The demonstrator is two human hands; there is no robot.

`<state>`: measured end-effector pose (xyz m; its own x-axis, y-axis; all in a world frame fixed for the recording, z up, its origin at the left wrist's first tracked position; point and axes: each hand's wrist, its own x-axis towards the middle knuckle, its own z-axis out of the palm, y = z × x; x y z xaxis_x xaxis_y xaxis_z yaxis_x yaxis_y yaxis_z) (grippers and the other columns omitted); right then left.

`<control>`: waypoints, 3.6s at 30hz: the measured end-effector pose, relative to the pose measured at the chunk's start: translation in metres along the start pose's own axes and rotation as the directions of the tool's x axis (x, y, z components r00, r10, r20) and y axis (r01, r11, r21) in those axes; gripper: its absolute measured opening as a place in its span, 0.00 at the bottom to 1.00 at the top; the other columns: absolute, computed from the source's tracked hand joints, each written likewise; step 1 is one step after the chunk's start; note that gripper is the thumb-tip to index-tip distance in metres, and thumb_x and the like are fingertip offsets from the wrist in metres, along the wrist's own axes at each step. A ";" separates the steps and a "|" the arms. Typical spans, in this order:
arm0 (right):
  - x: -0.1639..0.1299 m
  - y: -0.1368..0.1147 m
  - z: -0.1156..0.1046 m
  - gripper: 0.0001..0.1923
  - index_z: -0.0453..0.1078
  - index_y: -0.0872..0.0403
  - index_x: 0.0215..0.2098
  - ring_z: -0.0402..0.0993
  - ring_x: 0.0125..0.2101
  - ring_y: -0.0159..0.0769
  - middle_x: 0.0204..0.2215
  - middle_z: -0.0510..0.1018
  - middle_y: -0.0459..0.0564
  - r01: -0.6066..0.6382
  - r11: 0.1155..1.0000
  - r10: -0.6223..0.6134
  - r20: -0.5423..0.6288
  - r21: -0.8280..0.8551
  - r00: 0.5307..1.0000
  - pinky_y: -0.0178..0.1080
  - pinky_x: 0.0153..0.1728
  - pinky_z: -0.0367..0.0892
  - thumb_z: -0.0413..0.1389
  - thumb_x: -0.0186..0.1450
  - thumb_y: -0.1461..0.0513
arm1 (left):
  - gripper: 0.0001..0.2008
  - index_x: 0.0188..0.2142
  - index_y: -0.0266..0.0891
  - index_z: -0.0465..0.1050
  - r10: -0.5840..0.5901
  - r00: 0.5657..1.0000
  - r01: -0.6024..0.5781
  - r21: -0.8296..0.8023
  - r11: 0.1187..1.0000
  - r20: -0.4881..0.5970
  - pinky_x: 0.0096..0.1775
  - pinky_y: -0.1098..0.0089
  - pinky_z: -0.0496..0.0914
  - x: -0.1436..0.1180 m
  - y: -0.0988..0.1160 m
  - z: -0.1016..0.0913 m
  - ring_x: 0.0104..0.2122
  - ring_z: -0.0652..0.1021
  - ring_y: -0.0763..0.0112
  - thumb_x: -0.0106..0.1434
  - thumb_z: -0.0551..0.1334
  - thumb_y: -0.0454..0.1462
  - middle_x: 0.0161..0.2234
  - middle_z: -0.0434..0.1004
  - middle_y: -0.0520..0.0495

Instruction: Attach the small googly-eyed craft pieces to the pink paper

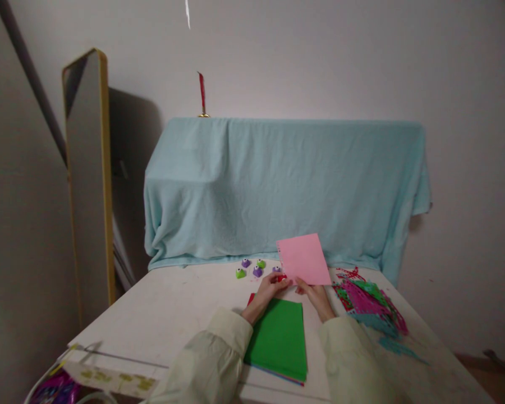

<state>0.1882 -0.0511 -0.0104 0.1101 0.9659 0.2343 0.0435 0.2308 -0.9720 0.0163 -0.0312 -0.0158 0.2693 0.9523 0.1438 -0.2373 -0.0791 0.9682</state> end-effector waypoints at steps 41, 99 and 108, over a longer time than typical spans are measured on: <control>0.007 0.011 -0.004 0.23 0.72 0.58 0.23 0.70 0.19 0.38 0.17 0.75 0.53 0.029 0.999 -0.028 0.043 -0.027 0.999 0.38 0.23 0.64 0.60 0.53 0.45 | 0.19 0.32 0.33 0.76 -0.055 0.997 0.050 0.078 0.996 0.053 0.36 0.71 0.62 -0.005 0.015 0.005 0.31 0.73 0.68 0.49 0.67 0.48 0.31 0.76 0.45; 0.008 0.014 -0.003 0.21 0.72 0.57 0.26 0.69 0.19 0.37 0.17 0.74 0.51 0.001 1.000 -0.002 0.042 0.009 0.999 0.38 0.21 0.64 0.62 0.50 0.47 | 0.21 0.39 0.35 0.67 -0.119 0.990 0.127 -0.109 0.986 0.080 0.33 0.68 0.70 -0.003 0.006 0.008 0.27 0.76 0.70 0.49 0.68 0.43 0.34 0.74 0.46; 0.006 0.008 0.000 0.23 0.71 0.57 0.23 0.68 0.18 0.34 0.16 0.73 0.49 0.011 1.000 -0.011 0.055 0.012 0.998 0.35 0.20 0.63 0.62 0.50 0.45 | 0.22 0.37 0.36 0.64 -0.105 0.994 0.108 -0.154 0.982 0.029 0.32 0.65 0.72 -0.003 0.007 0.011 0.24 0.76 0.69 0.47 0.70 0.42 0.29 0.73 0.49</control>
<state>0.1892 -0.0439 -0.0173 0.0543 0.9682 0.2441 0.0328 0.2426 -0.9696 0.0244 -0.0379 -0.0072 0.3201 0.9462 0.0472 -0.3480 0.0711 0.9348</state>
